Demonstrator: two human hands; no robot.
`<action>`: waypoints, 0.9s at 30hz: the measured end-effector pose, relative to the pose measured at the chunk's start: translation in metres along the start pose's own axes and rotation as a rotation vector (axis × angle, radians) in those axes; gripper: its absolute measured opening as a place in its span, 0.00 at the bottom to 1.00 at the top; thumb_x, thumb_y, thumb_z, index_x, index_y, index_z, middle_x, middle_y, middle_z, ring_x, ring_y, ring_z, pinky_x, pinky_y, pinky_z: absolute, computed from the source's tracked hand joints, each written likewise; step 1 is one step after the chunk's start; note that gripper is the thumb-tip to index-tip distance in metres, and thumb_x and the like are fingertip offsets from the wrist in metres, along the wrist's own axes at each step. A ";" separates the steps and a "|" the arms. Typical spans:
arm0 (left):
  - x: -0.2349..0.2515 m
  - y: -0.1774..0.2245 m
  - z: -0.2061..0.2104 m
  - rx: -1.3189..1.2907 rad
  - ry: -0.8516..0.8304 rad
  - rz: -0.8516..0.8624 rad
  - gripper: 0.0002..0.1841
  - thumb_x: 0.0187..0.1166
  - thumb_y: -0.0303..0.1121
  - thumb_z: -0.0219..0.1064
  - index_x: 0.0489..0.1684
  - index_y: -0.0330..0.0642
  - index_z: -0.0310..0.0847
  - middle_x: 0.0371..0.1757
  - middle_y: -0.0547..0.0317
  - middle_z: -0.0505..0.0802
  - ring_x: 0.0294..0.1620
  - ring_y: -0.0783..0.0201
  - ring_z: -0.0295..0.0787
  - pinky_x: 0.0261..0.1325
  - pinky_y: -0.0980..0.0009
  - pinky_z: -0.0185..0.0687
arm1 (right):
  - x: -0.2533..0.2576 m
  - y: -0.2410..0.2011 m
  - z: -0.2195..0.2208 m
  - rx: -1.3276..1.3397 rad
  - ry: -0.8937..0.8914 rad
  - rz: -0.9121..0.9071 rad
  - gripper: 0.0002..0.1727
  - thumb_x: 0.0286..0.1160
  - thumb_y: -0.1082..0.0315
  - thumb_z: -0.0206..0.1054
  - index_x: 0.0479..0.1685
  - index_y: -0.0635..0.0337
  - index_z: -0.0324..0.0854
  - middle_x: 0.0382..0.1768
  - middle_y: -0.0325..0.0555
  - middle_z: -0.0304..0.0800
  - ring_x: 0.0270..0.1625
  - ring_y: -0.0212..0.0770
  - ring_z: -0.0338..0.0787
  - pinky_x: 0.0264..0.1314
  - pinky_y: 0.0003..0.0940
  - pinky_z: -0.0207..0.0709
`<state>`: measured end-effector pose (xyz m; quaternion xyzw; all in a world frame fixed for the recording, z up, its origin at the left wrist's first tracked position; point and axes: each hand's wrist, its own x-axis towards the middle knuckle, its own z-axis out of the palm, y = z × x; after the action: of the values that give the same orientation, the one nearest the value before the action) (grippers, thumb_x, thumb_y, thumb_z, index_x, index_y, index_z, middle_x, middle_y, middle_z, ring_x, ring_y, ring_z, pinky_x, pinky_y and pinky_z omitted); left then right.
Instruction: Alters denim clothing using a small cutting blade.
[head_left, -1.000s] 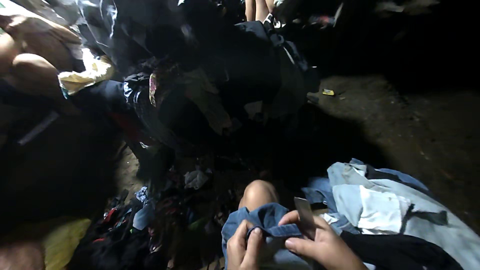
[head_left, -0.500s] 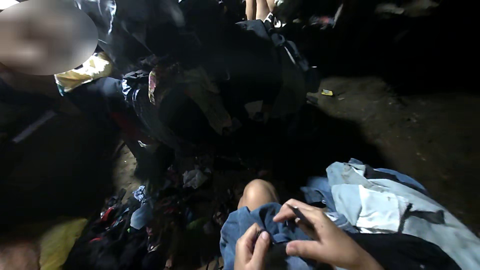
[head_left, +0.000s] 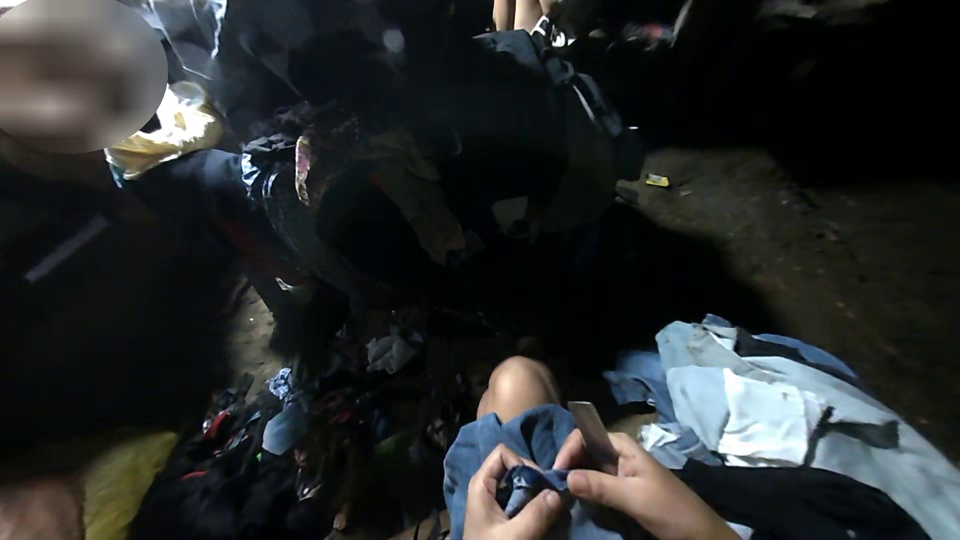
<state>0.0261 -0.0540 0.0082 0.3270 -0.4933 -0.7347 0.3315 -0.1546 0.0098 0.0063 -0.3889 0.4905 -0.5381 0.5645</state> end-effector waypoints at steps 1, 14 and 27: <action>0.001 0.000 0.001 0.022 0.035 -0.009 0.11 0.63 0.17 0.71 0.32 0.45 0.79 0.32 0.74 0.91 0.35 0.83 0.87 0.42 0.82 0.84 | 0.000 0.002 0.001 -0.064 0.040 -0.013 0.05 0.72 0.70 0.71 0.43 0.54 0.88 0.37 0.23 0.91 0.38 0.15 0.86 0.43 0.15 0.81; 0.007 -0.004 0.009 0.211 0.189 -0.062 0.10 0.59 0.16 0.70 0.33 0.39 0.78 0.28 0.71 0.87 0.31 0.83 0.83 0.39 0.83 0.81 | -0.015 -0.007 -0.006 -0.485 0.069 -0.174 0.19 0.88 0.70 0.54 0.68 0.66 0.84 0.39 0.50 0.90 0.33 0.29 0.84 0.39 0.25 0.80; 0.005 -0.009 0.014 0.170 0.265 -0.048 0.13 0.55 0.15 0.74 0.27 0.42 0.78 0.22 0.75 0.85 0.25 0.86 0.80 0.33 0.85 0.79 | -0.026 -0.002 0.004 -1.031 0.171 -0.200 0.26 0.81 0.51 0.65 0.72 0.56 0.85 0.35 0.57 0.92 0.32 0.57 0.92 0.31 0.53 0.84</action>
<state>0.0107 -0.0479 0.0035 0.4597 -0.4978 -0.6485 0.3469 -0.1493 0.0352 0.0132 -0.6156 0.6960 -0.3081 0.2042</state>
